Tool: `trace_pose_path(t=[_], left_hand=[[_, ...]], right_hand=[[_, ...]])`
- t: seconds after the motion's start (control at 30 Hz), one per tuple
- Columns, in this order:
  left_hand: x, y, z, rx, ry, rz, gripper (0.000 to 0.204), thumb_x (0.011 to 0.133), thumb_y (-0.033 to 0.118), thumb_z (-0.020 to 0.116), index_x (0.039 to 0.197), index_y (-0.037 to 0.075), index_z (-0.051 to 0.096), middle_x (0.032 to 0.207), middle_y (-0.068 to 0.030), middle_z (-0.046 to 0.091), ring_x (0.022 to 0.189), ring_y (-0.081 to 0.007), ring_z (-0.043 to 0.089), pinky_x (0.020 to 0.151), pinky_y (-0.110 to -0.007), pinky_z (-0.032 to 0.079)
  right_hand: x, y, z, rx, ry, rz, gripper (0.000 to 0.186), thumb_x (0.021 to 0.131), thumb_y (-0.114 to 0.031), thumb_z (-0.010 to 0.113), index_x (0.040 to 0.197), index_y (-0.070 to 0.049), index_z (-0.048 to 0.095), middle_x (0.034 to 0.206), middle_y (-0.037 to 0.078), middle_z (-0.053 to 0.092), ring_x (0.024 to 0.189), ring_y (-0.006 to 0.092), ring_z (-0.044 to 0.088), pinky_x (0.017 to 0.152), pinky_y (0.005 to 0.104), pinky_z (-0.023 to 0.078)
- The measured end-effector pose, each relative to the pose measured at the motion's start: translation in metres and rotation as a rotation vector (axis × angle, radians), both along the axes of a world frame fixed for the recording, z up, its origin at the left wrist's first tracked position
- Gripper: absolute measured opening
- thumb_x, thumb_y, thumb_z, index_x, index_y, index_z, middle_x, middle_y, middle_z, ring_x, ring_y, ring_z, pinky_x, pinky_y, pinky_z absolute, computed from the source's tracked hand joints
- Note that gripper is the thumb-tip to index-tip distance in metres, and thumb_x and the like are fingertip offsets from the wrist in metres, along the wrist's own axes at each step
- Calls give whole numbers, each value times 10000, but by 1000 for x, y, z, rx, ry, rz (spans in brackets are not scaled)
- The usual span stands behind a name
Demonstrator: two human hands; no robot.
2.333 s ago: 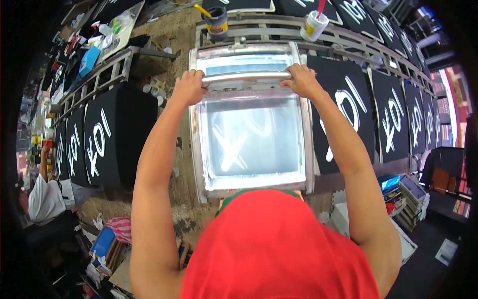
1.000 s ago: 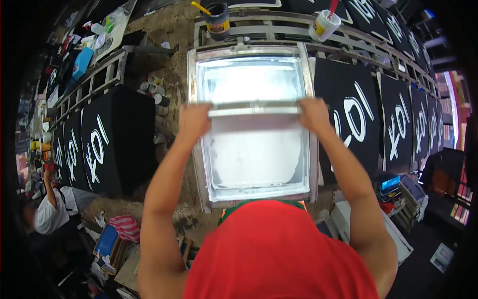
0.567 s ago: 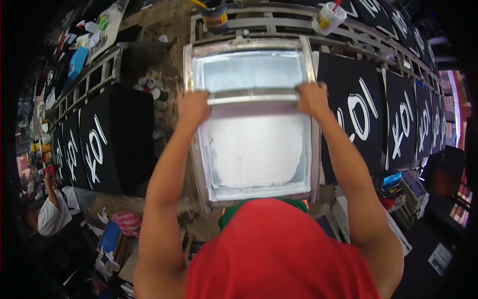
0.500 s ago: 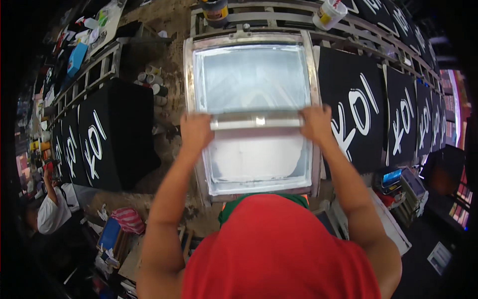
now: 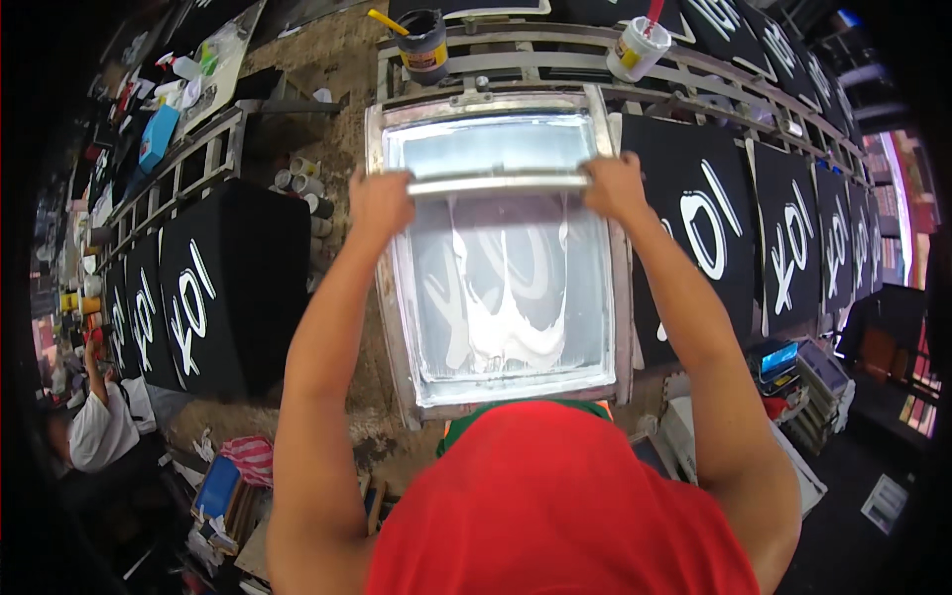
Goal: Apply white ink to black t-shirts using a screen printing frame and squeegee.
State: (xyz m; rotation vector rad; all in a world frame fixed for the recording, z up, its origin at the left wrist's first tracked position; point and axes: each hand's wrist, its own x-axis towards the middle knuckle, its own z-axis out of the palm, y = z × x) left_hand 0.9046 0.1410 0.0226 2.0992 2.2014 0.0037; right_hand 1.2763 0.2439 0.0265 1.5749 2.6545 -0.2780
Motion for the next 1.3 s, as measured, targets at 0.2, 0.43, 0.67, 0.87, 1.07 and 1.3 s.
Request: trace_pose_path(t=[0.2,0.43,0.67,0.87,1.07,1.3], left_hand=[[-12,85,-18,-65,57,94,360,786,145,589,1105,161,754,1071,-137,755,1040,-319,708,1161,-558,336],[34,-69,-6,-171,-21,10,283,775,158,656,1036,163,767,1015,-109,762,991,-334,699,1160,-564,327],[88,-299,-16,-104,-137,17,273,747,140,673,1008,126,751,1021,-89,748,1054,-307,656,1171,-568,307],[82,-295,3,-42,-328,71,593,673,442,883,1121,119,666,1065,-90,629,1115,-328,547,1017,-500,366],[78,-286,-13,94,-272,-22,523,685,493,865,987,97,704,1002,-65,621,1025,-307,544,934,-466,375],[90,-284,-23,-41,-117,-3,650,876,681,604,1006,53,713,1026,-126,706,1087,-329,544,978,-523,328]], right_hand=[[-31,88,-23,22,-77,-81,419,712,-141,638,1109,-144,772,1079,122,740,1071,317,671,978,504,392],[26,-77,-10,-101,-56,-52,423,707,-108,669,1117,-133,766,1112,98,730,1141,297,638,1097,548,321],[91,-292,-8,-160,27,-23,360,687,-90,677,1035,-133,756,1042,71,732,1057,279,632,1044,524,344],[96,-278,-2,-302,174,-34,596,646,-385,913,1134,-126,691,1115,110,667,1153,336,596,989,502,415],[88,-245,-14,-396,177,-11,542,731,-400,851,1123,-48,724,1097,164,690,1123,350,624,979,464,434],[73,-256,-25,-309,-84,59,774,847,-729,601,1126,-14,705,1150,199,715,1138,362,649,1025,579,362]])
